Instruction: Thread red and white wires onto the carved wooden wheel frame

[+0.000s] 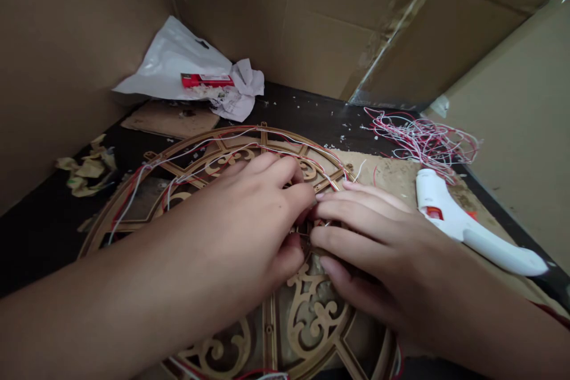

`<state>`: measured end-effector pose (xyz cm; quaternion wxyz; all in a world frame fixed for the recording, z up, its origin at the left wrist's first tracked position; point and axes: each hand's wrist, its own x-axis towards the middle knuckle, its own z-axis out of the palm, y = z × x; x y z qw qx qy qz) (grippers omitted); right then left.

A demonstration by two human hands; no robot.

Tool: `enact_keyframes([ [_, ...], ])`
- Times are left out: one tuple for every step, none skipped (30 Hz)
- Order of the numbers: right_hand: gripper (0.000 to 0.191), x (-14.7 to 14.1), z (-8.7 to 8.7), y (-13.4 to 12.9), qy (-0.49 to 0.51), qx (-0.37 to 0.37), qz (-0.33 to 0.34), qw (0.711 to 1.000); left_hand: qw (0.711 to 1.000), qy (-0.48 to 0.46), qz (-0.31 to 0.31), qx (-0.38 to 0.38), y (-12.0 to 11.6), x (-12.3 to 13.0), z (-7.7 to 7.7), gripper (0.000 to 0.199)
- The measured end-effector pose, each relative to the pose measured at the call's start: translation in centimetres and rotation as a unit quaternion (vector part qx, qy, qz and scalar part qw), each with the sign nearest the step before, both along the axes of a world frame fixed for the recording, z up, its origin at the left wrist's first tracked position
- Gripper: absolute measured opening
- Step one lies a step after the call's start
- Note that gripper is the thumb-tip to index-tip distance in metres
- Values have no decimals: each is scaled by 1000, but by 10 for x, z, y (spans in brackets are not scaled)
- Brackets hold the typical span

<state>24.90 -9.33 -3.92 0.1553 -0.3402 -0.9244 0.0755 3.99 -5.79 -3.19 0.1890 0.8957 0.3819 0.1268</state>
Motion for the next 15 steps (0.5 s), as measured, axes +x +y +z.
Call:
enact_keyframes([
  [16,0,0,0,1,5,3,1000,1000,3,-4,2,0,-1,0,12],
  [16,0,0,0,0,11,5,1000,1000,6,-4,1,-1,-1,1,13],
  [17,1,0,0,-2,14,6,1000,1000,9,-3,-1,-1,-1,1,13],
  [17,1,0,1,-5,14,7,1000,1000,13,-2,-5,-2,-1,1,12],
  [18,1,0,1,-10,14,9,1000,1000,13,-1,-5,-2,-1,1,11],
  [19,1,0,1,-14,16,10,1000,1000,14,-2,-5,-2,-1,1,11],
  [20,1,0,0,-21,17,13,1000,1000,12,-9,0,-1,-1,0,11],
  [22,1,1,0,-23,22,16,999,1000,11,-17,6,-1,-1,0,12],
  [24,2,1,0,-26,27,19,999,1000,12,-25,11,0,-1,-1,13],
  [27,2,2,-1,-30,34,23,999,999,14,-29,15,1,-1,-1,13],
  [29,2,2,-1,-36,39,28,998,999,17,-29,17,1,-2,-1,13],
  [31,2,3,-2,-42,42,34,998,999,21,-26,15,1,-2,-1,12],
  [32,2,3,-2,-49,44,40,997,999,22,-22,14,2,-2,-1,10],
  [32,2,3,-3,-55,47,45,996,999,24,-18,11,2,-2,0,10],
  [30,2,3,-3,-60,46,47,996,1000,22,-17,8,2,-2,1,9],
])
